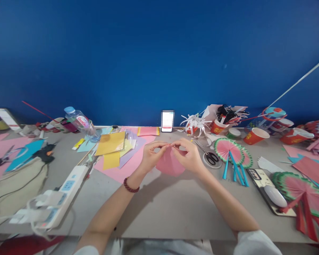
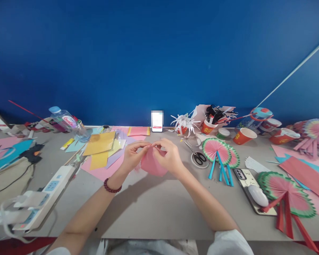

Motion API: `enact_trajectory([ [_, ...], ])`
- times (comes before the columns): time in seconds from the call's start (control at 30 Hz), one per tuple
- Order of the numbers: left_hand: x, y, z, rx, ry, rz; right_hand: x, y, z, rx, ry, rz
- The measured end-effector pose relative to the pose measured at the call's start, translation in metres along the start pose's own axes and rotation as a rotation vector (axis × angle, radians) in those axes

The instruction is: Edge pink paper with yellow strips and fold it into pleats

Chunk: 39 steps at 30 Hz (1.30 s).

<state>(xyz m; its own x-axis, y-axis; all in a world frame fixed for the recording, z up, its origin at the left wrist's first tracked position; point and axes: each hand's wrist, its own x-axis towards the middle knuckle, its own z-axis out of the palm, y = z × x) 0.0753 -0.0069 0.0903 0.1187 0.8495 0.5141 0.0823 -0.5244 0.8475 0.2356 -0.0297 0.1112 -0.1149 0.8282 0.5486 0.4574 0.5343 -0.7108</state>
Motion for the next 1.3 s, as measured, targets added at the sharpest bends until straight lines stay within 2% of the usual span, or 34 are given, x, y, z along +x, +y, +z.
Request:
enact_trajectory([
  [0.27,-0.0016,-0.0003,-0.0001,-0.013,0.046,0.000,0.0021,0.0013,-0.0040,-0.016,0.045,0.055],
  [0.53,-0.0040,-0.0003,0.0012,-0.063,0.040,-0.025,0.0014,0.0016,-0.0044,-0.074,0.011,-0.010],
  [0.97,-0.0044,0.0015,0.0045,-0.198,-0.040,-0.217,0.0009,-0.0029,-0.0050,-0.040,0.129,-0.035],
  [1.2,-0.0034,0.0012,0.0076,-0.206,-0.055,-0.339,0.0029,-0.0038,-0.0063,-0.021,0.116,0.078],
  [1.3,-0.0031,0.0002,0.0079,-0.190,-0.085,-0.345,0.0045,-0.0017,-0.0070,-0.014,0.096,0.106],
])
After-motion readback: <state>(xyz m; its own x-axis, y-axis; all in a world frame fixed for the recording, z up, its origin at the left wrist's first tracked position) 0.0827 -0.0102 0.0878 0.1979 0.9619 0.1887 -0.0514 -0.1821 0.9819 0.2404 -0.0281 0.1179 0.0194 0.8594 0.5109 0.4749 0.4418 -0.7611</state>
